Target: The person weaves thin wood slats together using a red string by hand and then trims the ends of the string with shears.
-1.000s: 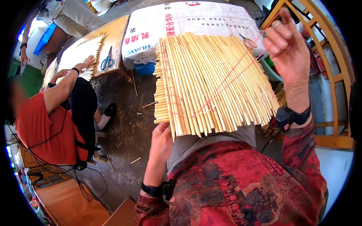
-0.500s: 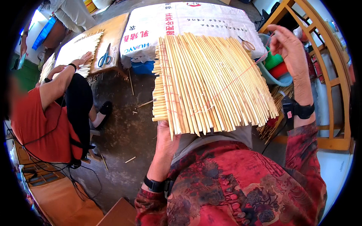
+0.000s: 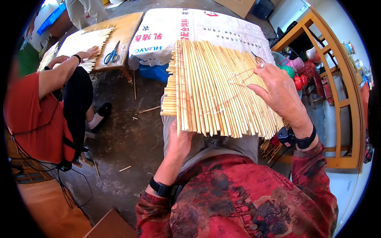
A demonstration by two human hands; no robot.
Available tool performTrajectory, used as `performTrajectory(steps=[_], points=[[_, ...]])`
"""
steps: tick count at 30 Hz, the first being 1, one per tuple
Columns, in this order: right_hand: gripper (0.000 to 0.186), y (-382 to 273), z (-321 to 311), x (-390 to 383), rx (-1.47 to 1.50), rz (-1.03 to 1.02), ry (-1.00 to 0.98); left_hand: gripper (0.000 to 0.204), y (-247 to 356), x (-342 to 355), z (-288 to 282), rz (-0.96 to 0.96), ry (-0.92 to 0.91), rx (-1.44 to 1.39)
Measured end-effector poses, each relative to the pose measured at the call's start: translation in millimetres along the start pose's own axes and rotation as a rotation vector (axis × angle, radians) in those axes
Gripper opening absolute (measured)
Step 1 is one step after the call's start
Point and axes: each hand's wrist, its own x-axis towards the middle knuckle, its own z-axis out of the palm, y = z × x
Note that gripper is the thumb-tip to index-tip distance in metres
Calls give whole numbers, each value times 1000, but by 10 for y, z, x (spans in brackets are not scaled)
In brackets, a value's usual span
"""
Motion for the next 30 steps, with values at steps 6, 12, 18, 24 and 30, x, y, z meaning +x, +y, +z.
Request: performTrajectory(steps=[6,12,18,24,30], points=[[27,159,-8,186,-93,424,-198,38,64,55,-34,-34,-6,-6],[26,717,73,105,-53,335,34,38,80,56,-26,4,29,96],[22,993,-55,102,-234,550,-248,18,114,81,-107,177,-58,526],[32,14,-37,-21,76,238,-74,17,178,68,11,199,-96,626],[82,-813,-103,-370,447,-136,-182,22,465,126,662,271,-243,544]])
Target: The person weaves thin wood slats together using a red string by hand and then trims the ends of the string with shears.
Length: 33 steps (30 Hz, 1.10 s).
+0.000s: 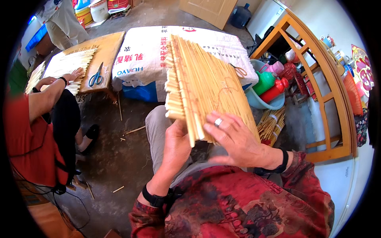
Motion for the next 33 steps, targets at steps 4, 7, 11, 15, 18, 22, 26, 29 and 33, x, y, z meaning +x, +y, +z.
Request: performTrajectory(steps=[4,7,11,15,18,22,26,29,33], points=[[70,248,101,10,5,144,248,21,83,271,218,33,-89,33],[60,352,-43,-49,156,268,413,17,219,495,383,66,-173,-113],[48,466,-385,-75,162,368,529,17,186,747,655,1,-272,-442],[39,605,-624,-91,299,488,642,16,278,851,883,-66,-303,-562],[38,624,-692,-75,381,490,729,14,369,935,988,-69,-325,-551],[40,666,-691,-119,474,523,794,14,446,1018,1102,-58,-320,-474],[41,677,-713,-108,464,529,804,13,494,1078,1208,12,-270,-422],[41,656,-701,-142,428,552,784,12,570,1075,1256,220,-174,-199],[40,647,-698,-149,414,546,762,11,641,1104,1258,288,-123,-129]])
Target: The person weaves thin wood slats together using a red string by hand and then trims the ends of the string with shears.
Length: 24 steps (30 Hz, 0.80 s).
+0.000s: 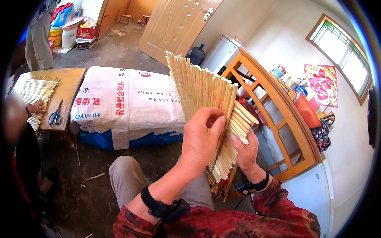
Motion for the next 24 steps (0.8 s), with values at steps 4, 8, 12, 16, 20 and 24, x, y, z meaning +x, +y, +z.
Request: performTrajectory(steps=[4,8,12,16,20,24], points=[[40,-5,24,-21,-94,-35,-33,11,-44,43,-59,-252,-62,-209],[40,25,105,-97,-246,-95,-80,9,-6,1,-200,-351,-83,-258],[42,42,174,-175,-295,-209,-137,9,80,-73,-377,-479,-99,-300],[43,80,237,-197,-324,-347,-166,10,109,-139,-480,-529,-99,-329],[36,71,304,-207,-380,-436,-148,10,126,-134,-555,-553,-133,-239],[43,32,298,-213,-334,-366,-198,8,75,-147,-582,-479,-127,-174]])
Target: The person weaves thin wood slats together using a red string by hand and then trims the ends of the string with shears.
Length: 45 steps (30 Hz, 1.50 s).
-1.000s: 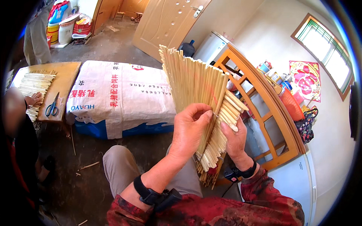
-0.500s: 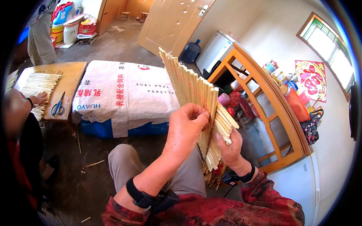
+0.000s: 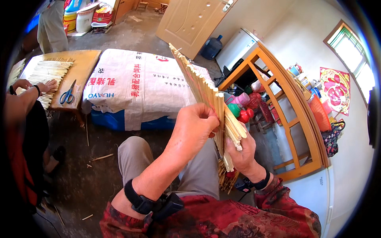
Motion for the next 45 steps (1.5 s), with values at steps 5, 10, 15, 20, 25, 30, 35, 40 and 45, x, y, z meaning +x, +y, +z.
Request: performTrajectory(steps=[5,10,15,20,25,30,35,40,45], points=[[44,-1,-41,19,54,166,6,7,-58,56,19,65,1,-29],[45,-4,-70,26,119,282,35,8,-89,76,-6,78,-40,-181],[44,13,-90,30,205,313,65,10,-93,57,119,86,-22,-150],[42,0,-79,25,92,264,31,12,-65,79,117,64,1,-125],[40,31,-40,10,-18,118,31,10,-51,60,85,74,1,-87],[39,6,-10,-7,-54,84,15,7,-30,45,77,119,51,142],[39,-15,-9,41,13,147,42,7,-69,56,105,140,64,15],[40,38,-142,22,68,323,108,9,-67,173,110,255,78,-6],[37,206,-503,274,426,410,337,11,-145,243,268,328,-8,99]])
